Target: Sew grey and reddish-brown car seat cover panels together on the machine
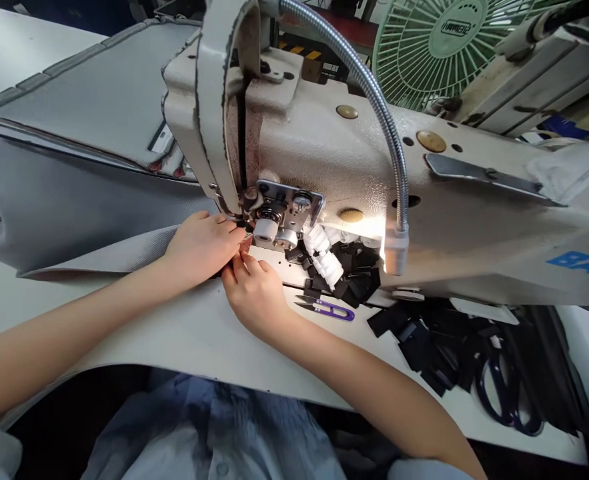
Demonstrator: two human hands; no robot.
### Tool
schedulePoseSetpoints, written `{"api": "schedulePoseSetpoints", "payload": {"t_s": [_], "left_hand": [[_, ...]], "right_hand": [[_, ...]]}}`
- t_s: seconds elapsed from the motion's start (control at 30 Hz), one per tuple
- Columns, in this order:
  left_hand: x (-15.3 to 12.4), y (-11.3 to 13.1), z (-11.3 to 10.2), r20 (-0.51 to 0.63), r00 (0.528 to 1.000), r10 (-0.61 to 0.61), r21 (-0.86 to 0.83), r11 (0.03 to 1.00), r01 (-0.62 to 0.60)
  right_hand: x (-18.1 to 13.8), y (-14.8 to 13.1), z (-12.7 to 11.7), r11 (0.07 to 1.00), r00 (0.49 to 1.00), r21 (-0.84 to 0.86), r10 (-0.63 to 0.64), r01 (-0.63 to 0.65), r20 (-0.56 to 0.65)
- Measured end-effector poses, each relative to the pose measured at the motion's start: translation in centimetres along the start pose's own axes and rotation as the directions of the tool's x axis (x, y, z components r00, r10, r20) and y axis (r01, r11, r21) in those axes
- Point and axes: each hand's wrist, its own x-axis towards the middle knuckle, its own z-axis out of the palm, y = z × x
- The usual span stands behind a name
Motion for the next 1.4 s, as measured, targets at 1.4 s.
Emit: {"api": "schedulePoseSetpoints", "payload": {"t_s": [1.4], "left_hand": [[-2.4,0.3,1.5,0.026,0.995,-0.092,-0.249,0.964,0.096]], "right_hand": [[0.4,-3.2,-0.8,0.994,0.977,-0.11,-0.046,0.023,-0.206]]}}
